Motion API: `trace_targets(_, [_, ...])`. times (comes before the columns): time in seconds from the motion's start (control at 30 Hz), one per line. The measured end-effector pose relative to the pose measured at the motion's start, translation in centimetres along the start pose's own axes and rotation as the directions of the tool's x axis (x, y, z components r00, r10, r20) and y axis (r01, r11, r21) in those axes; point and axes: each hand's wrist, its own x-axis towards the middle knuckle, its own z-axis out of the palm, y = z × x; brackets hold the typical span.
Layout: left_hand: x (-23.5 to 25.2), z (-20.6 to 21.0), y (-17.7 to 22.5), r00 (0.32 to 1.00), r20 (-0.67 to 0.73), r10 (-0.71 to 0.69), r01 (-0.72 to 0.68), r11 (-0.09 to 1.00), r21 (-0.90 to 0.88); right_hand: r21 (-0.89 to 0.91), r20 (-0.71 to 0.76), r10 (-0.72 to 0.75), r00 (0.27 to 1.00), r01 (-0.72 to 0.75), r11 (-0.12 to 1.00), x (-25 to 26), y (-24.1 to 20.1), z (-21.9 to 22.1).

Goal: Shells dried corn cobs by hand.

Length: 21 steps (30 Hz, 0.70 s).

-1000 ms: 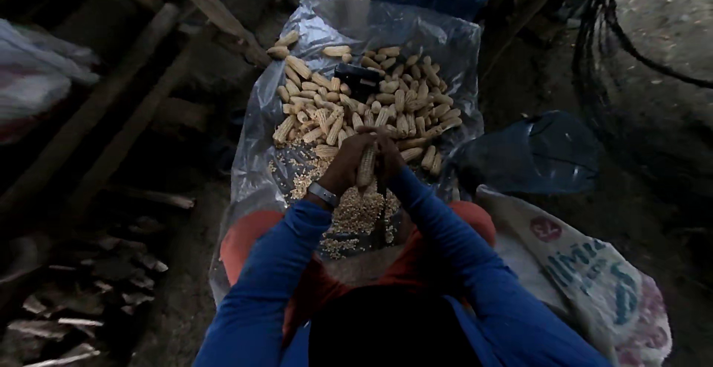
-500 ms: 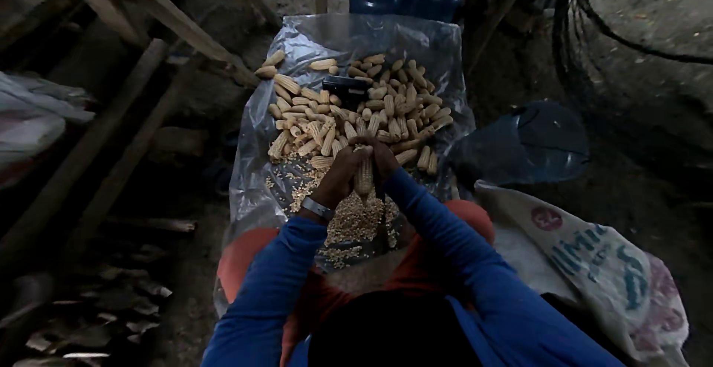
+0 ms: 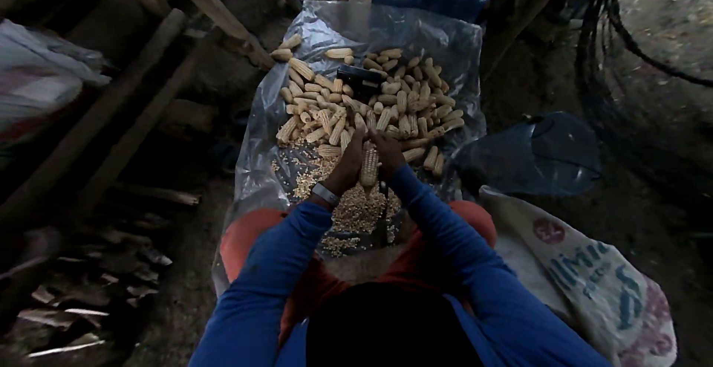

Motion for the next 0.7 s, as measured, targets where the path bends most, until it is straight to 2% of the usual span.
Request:
trace_targets(0.07, [-0.7, 0.3, 1.9, 0.998, 0.031, -0.05, 0.052, 0.996, -0.068, 0.035, -0.019, 0.009, 1.0, -0.009, 0.999, 0.3, -0.4, -0.4])
trace_targets(0.17, [0.3, -0.3, 1.1, 0.993, 0.115, -0.01, 0.028, 0.987, -0.16, 0.113, -0.073, 0.026, 0.997, -0.018, 0.993, 1.1, 0.2, -0.4])
trace_targets(0.2, [0.6, -0.3, 0.8, 0.994, 0.105, 0.001, 0.018, 0.984, -0.179, 0.168, -0.075, 0.066, 0.995, -0.053, 0.984, 1.1, 0.3, -0.4])
trace_targets(0.27, [1.6, 0.2, 1.2, 0.999, -0.007, -0.042, 0.039, 0.967, -0.25, 0.246, -0.022, 0.113, 0.993, -0.104, 0.964, 1.1, 0.5, -0.4])
trace_targets(0.33, [2.2, 0.4, 1.6, 0.99, -0.1, -0.1, 0.064, 0.947, -0.315, 0.292, 0.072, 0.075, 0.995, -0.093, 0.952, 1.1, 0.9, -0.3])
trace_targets(0.4, [2.3, 0.1, 1.5, 0.99, -0.107, -0.095, 0.059, 0.953, -0.297, 0.293, 0.172, -0.007, 0.985, -0.045, 0.955, 0.9, 1.3, -0.4])
trace_targets(0.47, [2.2, -0.1, 1.6, 0.991, -0.108, -0.075, 0.054, 0.982, -0.178, 0.265, 0.24, -0.054, 0.969, -0.012, 0.964, 0.8, 1.5, -0.4])
trace_targets(0.53, [2.4, -0.2, 1.3, 0.998, -0.035, 0.058, -0.062, 0.989, -0.132, 0.266, 0.22, -0.058, 0.974, -0.002, 0.964, 0.5, 1.6, -0.1])
trace_targets(0.57, [1.3, 0.4, 2.3, 0.989, 0.007, 0.149, -0.148, 0.983, -0.112, 0.248, 0.185, -0.071, 0.98, 0.023, 0.968, 0.3, 1.7, 0.2])
trace_targets(0.6, [-1.1, 2.0, 5.4, 0.993, -0.011, 0.113, -0.114, 0.991, -0.07, 0.218, 0.132, -0.079, 0.988, 0.048, 0.975, 0.2, 1.7, 0.4])
trace_targets(0.63, [-4.4, 5.1, 11.5, 0.972, -0.161, -0.171, 0.174, 0.985, 0.008, 0.174, 0.064, -0.076, 0.995, 0.063, 0.983, 0.2, 1.9, 0.7])
trace_targets(0.67, [-6.4, 7.5, 15.7, 0.911, -0.275, -0.309, 0.33, 0.943, 0.033, 0.137, 0.007, -0.054, 0.999, 0.053, 0.989, 0.3, 2.0, 0.8])
trace_targets(0.7, [-7.9, 8.9, 17.8, 0.906, -0.313, -0.287, 0.321, 0.945, 0.064, 0.118, -0.024, -0.018, 1.0, 0.021, 0.993, 0.5, 2.0, 0.9])
